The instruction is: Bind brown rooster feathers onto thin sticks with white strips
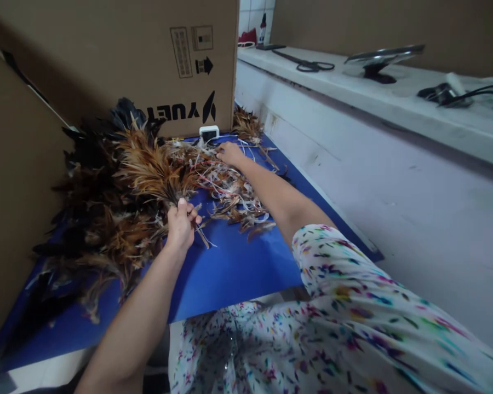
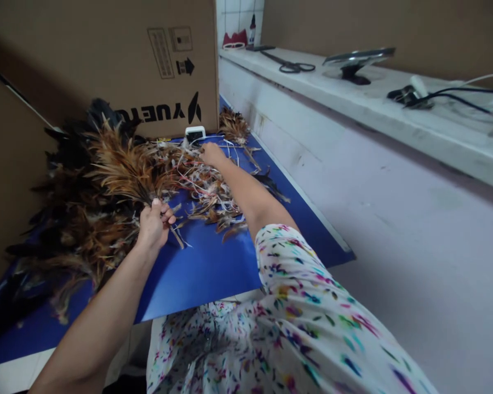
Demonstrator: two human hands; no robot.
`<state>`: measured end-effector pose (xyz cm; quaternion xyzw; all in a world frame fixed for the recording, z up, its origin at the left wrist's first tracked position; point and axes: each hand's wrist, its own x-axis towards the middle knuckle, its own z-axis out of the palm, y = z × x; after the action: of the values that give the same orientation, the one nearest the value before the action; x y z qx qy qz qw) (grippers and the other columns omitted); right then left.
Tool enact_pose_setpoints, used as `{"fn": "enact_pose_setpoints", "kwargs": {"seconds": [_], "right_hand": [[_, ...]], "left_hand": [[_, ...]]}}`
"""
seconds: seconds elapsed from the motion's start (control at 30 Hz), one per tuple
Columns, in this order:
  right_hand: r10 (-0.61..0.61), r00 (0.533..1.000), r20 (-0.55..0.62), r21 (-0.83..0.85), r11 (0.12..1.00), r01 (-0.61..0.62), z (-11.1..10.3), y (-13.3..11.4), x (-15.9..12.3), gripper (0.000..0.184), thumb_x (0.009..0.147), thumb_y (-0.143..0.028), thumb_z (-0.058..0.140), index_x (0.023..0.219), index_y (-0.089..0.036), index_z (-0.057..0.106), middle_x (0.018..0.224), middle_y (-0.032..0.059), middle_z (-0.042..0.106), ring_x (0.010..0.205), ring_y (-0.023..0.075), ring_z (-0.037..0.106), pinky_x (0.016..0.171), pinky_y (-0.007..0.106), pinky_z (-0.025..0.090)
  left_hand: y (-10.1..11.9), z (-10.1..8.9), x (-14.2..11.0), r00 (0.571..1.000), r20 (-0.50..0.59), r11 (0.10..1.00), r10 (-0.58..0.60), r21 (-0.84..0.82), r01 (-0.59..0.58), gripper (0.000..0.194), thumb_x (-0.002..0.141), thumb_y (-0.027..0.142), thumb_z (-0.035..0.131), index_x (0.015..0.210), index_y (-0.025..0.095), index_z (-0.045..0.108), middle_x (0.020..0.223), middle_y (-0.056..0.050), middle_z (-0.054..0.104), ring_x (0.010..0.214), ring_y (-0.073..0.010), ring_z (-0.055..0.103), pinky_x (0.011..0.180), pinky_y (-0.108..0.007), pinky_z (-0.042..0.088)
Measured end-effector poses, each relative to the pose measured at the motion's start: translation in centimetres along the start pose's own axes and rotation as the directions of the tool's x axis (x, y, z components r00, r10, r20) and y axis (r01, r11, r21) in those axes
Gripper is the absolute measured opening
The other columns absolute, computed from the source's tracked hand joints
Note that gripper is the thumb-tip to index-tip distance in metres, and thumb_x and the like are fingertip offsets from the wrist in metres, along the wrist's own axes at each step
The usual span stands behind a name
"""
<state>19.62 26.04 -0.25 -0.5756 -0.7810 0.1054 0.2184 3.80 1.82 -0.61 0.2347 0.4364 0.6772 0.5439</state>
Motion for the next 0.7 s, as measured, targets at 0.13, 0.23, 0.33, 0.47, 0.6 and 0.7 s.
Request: {"fn": "enact_pose_setpoints", "kwargs": {"seconds": [0.13, 0.23, 0.33, 0.47, 0.6, 0.7], "right_hand": [[0.06, 0.998, 0.036, -0.006, 0.998, -0.06, 1.8, -0.6, 1.5, 0.047, 0.082, -0.03, 0.072, 0.119, -0.002, 0.068, 0.132, 0.0298, 0.058, 0.117, 0.0389, 0.061, 0.1, 0.049, 0.046], [0.118, 0.992, 0.048, 0.038, 0.992, -0.12, 2.6, -0.7, 2.3, 0.027, 0.079, -0.02, 0.074, 0.101, -0.005, 0.073, 0.117, 0.0247, 0.066, 0.114, 0.037, 0.062, 0.098, 0.047, 0.046], [0.15, 0.988, 0.022, 0.106, 0.983, -0.152, 2.4, -0.6, 2.6, 0.005, 0.079, -0.011, 0.067, 0.079, -0.012, 0.072, 0.091, 0.0144, 0.069, 0.104, 0.03, 0.064, 0.093, 0.04, 0.046], [0.155, 0.988, -0.016, 0.239, 0.96, -0.147, 0.4, -0.2, 1.6, 0.015, 0.077, -0.009, 0.064, 0.063, -0.016, 0.063, 0.061, 0.0008, 0.053, 0.077, 0.0181, 0.059, 0.077, 0.03, 0.045], [0.148, 0.989, -0.023, 0.312, 0.94, -0.134, -2.2, 0.1, -0.6, 0.012, 0.078, -0.016, 0.062, 0.067, -0.015, 0.062, 0.056, -0.0043, 0.045, 0.06, 0.0113, 0.044, 0.063, 0.025, 0.039], [0.114, 0.992, -0.052, 0.361, 0.929, -0.088, -4.1, 0.3, -2.1, 0.008, 0.078, -0.017, 0.061, 0.071, -0.013, 0.064, 0.058, -0.0045, 0.047, 0.061, 0.0109, 0.044, 0.063, 0.025, 0.038]], "left_hand": [[0.0, 0.0, 0.0, 1.0, -0.014, 1.0, -0.001, -0.012, 0.001, 0.035, 0.09, 0.035, 0.067, 0.075, 0.02, 0.039, 0.058, 0.009, 0.037, 0.043, -0.0034, 0.031, 0.039, -0.015, 0.032], [0.1, 0.1, -0.1, 1.0, -0.018, 1.0, -0.008, -0.016, 0.008, 0.038, 0.087, 0.037, 0.071, 0.076, 0.02, 0.038, 0.058, 0.009, 0.038, 0.043, -0.0031, 0.031, 0.039, -0.015, 0.032], [0.1, 0.2, -0.2, 1.0, -0.01, 1.0, -0.011, -0.015, 0.01, 0.039, 0.086, 0.038, 0.072, 0.075, 0.02, 0.039, 0.058, 0.009, 0.038, 0.043, -0.0031, 0.032, 0.038, -0.015, 0.032], [0.1, 0.3, -0.2, 1.0, -0.012, 1.0, -0.011, -0.02, 0.01, 0.031, 0.094, 0.031, 0.061, 0.074, 0.019, 0.04, 0.056, 0.009, 0.038, 0.042, -0.0034, 0.031, 0.038, -0.015, 0.033], [0.3, 0.4, -0.2, 1.0, -0.014, 1.0, -0.002, -0.014, 0.002, 0.028, 0.101, 0.02, 0.044, 0.073, 0.018, 0.041, 0.055, 0.008, 0.036, 0.041, -0.0039, 0.031, 0.038, -0.015, 0.032], [0.3, 0.4, -0.2, 1.0, -0.02, 1.0, 0.006, -0.009, -0.007, 0.029, 0.102, 0.019, 0.043, 0.073, 0.018, 0.041, 0.055, 0.008, 0.037, 0.04, -0.0039, 0.031, 0.038, -0.015, 0.033]]}}
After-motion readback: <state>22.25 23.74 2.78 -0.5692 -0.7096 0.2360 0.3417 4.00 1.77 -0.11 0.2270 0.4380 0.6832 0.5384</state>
